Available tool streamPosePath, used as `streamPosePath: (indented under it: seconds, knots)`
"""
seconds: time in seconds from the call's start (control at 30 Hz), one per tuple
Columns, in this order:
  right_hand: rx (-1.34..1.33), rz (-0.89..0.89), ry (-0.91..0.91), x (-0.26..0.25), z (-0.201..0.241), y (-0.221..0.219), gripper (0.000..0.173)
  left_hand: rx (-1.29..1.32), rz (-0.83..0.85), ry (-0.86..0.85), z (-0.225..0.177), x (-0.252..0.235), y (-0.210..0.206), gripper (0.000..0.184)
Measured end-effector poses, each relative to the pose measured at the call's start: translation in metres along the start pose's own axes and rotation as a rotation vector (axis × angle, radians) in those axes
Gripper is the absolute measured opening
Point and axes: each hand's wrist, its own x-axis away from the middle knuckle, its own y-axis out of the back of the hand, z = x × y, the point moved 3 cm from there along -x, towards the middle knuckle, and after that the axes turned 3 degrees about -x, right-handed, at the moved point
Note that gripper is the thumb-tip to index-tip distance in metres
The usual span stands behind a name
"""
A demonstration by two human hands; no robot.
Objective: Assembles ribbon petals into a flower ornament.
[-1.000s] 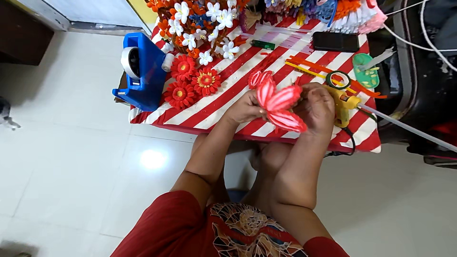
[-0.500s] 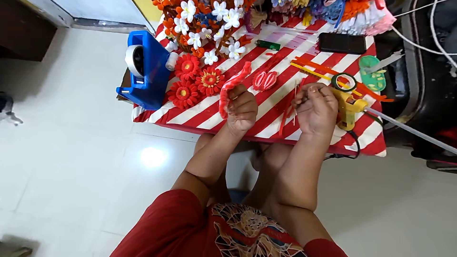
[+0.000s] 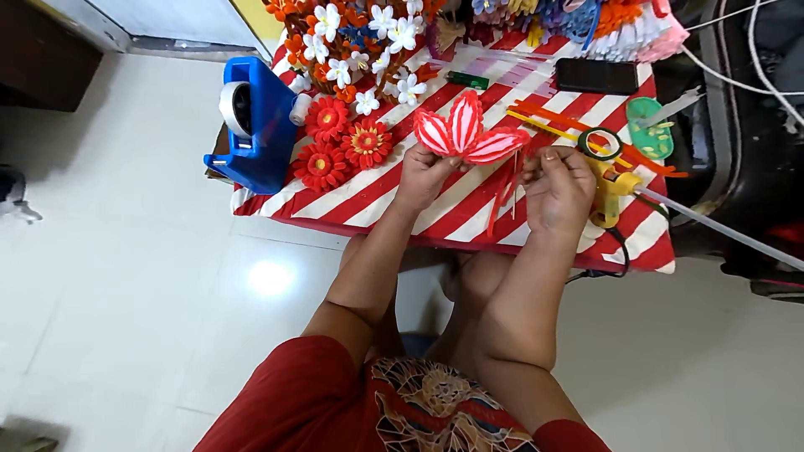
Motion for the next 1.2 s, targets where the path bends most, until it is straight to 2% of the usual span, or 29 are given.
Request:
streamPosePath:
  seconds: [0.13,0.33,0.7,1.03,1.2]
  knots:
    - [0.049,-0.025,-0.006,0.001,0.001,-0.001,0.016,-0.333,0.107,-0.107,-0.001,0.003,-0.004,0.026]
    - [0.115,-0.087,0.007,-0.003,-0.001,0.002,0.012,-0.554,0.195,-0.181,0.001,0.003,-0.012,0.019]
    - [0.214,-0.064,-0.019,0.002,-0.002,-0.006,0.011,-0.286,-0.069,0.062,0.015,0.005,-0.006,0.019]
    - [0.291,-0.061,0.003,-0.001,-0.008,-0.003,0.006,-0.371,-0.262,-0.135,-0.006,-0.008,0.020,0.018]
    - [0.304,-0.067,0.029,-0.003,-0.005,-0.007,0.007,-0.283,-0.273,-0.057,-0.001,-0.007,0.017,0.017]
